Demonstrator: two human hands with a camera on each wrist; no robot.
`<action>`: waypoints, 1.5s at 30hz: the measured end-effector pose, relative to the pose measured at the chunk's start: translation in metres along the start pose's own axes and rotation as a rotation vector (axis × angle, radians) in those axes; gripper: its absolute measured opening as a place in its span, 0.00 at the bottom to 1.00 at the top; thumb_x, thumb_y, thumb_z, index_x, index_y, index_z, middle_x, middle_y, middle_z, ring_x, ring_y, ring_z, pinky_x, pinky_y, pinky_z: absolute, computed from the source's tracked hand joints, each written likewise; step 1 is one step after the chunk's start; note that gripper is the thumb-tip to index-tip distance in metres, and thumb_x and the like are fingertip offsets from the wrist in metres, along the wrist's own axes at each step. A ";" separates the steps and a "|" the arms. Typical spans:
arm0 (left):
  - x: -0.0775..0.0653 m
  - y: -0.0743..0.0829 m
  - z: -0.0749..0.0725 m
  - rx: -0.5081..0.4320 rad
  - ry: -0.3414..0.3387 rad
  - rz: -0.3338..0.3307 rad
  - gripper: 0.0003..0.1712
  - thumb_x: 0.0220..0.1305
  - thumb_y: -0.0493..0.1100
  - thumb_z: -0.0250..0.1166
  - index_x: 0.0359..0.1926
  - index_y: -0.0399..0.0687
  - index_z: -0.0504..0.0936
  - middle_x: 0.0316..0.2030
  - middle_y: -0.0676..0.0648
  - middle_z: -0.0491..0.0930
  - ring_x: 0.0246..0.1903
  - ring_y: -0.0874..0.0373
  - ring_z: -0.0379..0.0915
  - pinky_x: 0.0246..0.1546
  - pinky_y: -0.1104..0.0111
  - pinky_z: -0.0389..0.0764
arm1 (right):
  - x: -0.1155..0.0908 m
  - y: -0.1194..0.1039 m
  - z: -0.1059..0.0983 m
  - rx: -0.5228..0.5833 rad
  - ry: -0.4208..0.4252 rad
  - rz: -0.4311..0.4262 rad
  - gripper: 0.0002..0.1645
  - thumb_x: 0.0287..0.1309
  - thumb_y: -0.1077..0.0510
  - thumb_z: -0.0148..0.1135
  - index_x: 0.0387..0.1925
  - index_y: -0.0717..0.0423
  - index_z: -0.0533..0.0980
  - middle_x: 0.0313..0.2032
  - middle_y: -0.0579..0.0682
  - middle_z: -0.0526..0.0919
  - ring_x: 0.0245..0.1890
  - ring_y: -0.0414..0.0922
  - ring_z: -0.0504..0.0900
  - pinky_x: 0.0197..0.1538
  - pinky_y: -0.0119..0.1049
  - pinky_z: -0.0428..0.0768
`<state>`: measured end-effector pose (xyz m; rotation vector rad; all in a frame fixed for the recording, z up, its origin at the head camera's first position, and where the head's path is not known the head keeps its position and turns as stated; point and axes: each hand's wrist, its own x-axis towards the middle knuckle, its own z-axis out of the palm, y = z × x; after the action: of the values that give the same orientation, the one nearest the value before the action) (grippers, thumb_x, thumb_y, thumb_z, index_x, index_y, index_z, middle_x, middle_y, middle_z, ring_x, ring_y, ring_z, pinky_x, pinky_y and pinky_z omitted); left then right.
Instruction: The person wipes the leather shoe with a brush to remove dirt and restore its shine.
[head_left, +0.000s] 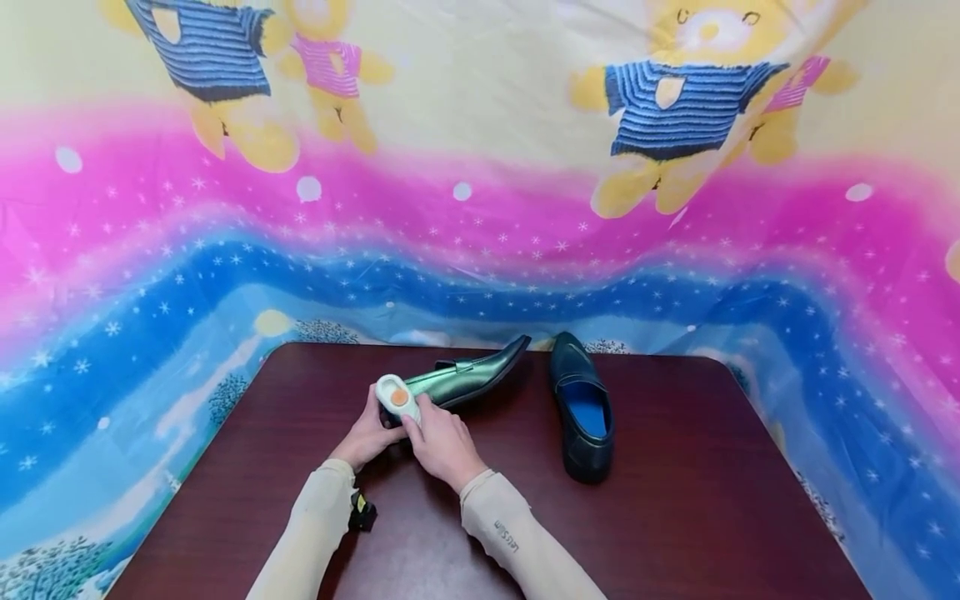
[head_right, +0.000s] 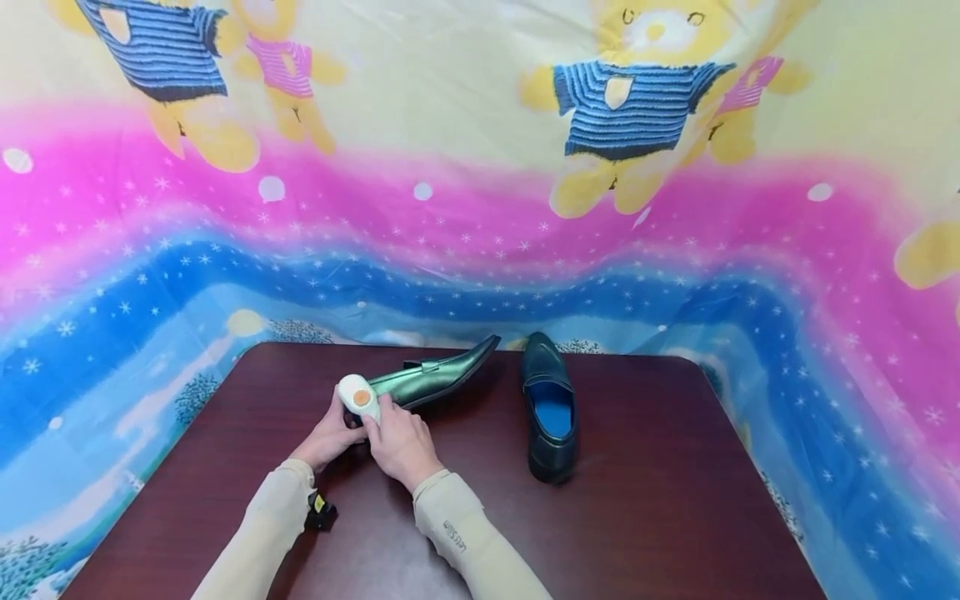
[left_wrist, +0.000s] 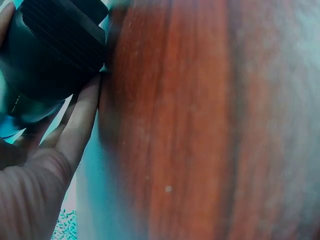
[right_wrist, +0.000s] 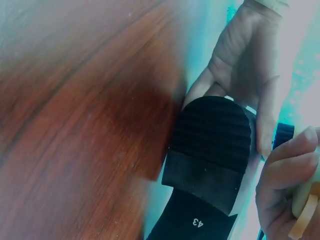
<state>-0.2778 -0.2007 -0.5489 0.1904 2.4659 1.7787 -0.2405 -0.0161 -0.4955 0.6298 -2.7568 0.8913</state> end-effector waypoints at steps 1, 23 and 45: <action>-0.001 0.000 0.000 0.005 0.003 -0.005 0.56 0.61 0.42 0.76 0.76 0.48 0.45 0.77 0.36 0.56 0.77 0.39 0.54 0.72 0.48 0.63 | 0.000 0.000 0.002 -0.006 -0.008 -0.002 0.18 0.78 0.46 0.53 0.55 0.55 0.73 0.34 0.51 0.85 0.28 0.49 0.83 0.30 0.41 0.76; -0.001 -0.001 0.001 -0.082 0.005 -0.033 0.53 0.60 0.47 0.78 0.74 0.59 0.50 0.69 0.40 0.67 0.65 0.43 0.71 0.54 0.63 0.80 | 0.002 0.055 -0.024 -0.108 0.170 0.112 0.17 0.77 0.44 0.56 0.50 0.53 0.71 0.26 0.50 0.83 0.19 0.49 0.78 0.23 0.41 0.71; 0.000 -0.004 0.001 -0.006 -0.020 -0.010 0.57 0.58 0.45 0.80 0.74 0.56 0.47 0.71 0.40 0.64 0.68 0.45 0.66 0.61 0.63 0.73 | -0.007 0.036 -0.009 -0.032 -0.074 -0.103 0.14 0.78 0.43 0.52 0.44 0.49 0.70 0.20 0.42 0.67 0.19 0.40 0.68 0.25 0.35 0.67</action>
<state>-0.2780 -0.2008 -0.5533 0.1945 2.4427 1.7714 -0.2501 0.0178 -0.5094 0.8071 -2.7680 0.8153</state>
